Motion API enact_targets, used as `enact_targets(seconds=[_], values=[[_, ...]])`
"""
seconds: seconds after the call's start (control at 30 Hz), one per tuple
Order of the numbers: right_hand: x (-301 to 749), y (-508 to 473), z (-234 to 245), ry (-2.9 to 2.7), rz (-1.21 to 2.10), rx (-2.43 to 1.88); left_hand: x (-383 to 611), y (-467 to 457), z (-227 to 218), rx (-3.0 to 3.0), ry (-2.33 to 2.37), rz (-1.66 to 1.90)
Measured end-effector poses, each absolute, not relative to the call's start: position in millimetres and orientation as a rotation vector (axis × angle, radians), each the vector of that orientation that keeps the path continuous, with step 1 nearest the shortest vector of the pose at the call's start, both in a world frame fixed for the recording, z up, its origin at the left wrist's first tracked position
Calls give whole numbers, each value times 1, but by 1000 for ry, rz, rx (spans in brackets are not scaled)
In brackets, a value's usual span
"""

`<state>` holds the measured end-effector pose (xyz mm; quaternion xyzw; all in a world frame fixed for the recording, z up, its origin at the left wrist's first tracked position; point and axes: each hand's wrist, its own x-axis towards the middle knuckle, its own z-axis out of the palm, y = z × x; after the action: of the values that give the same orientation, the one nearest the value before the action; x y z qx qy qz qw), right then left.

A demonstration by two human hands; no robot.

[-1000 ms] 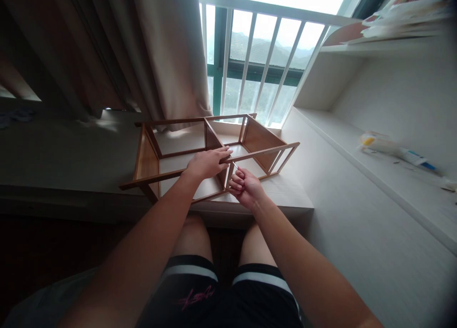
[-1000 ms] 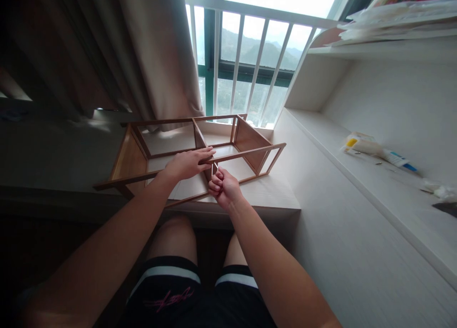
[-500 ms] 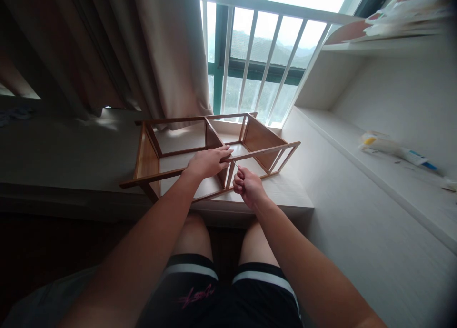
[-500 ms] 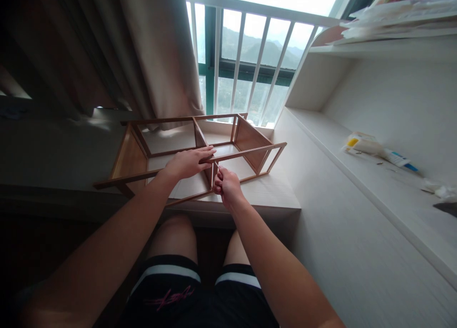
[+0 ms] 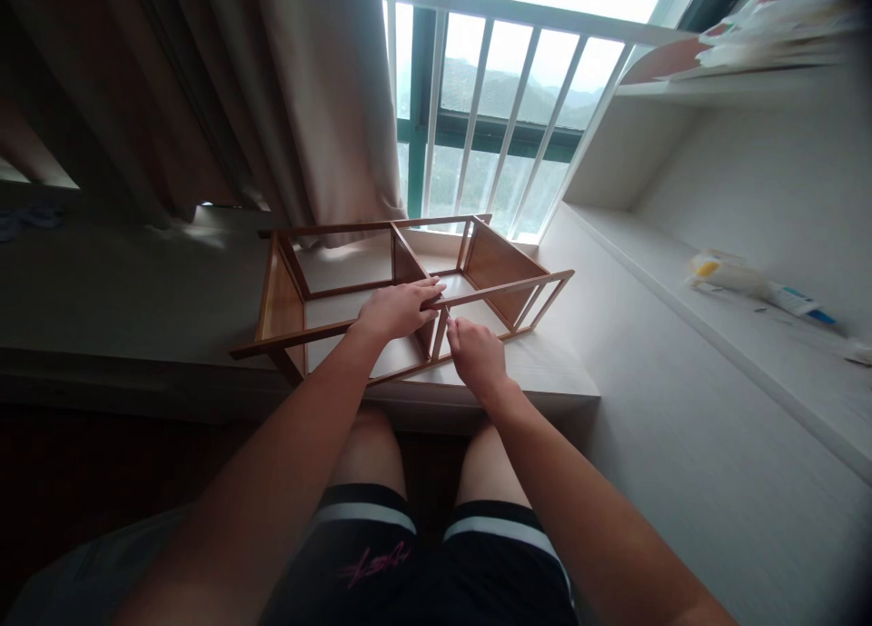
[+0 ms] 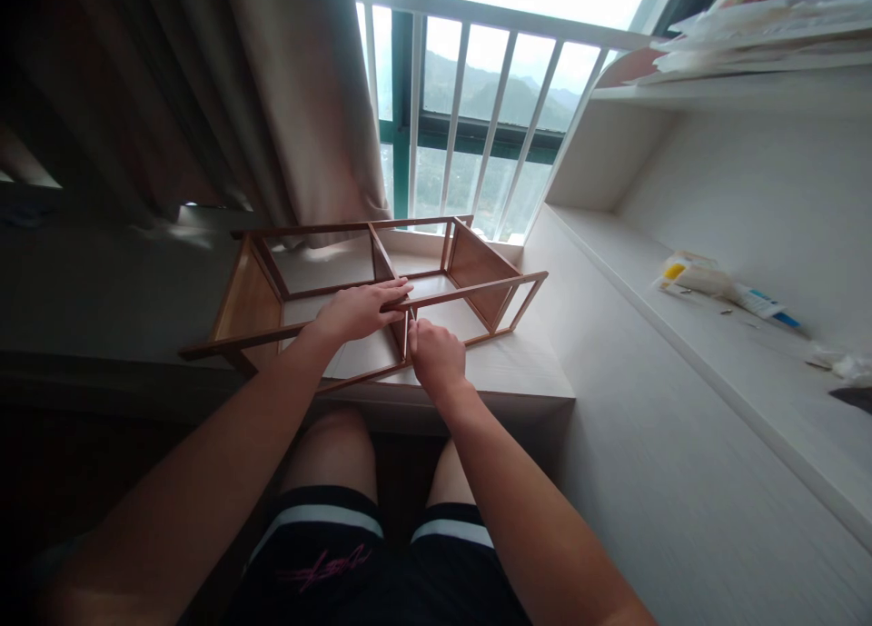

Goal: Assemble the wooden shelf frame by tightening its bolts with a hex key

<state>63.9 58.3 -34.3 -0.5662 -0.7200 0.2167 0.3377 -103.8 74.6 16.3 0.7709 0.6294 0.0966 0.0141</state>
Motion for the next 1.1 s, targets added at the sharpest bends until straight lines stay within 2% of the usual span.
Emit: enact_targets(seconds=[0.17,0.27,0.53,1.1], values=[[59,59,-30,-1072,1797,-899,-103,75,17,2392,1969,290],[59,58,-25,-706,2120,-581,-102,74,17,2388,1971,288],[54,56,-27,-586,2121,-639,-103,74,17,2390,1965,279],[50,55,-28,-718,1947,-809,-103,74,16,2385,1966,298]])
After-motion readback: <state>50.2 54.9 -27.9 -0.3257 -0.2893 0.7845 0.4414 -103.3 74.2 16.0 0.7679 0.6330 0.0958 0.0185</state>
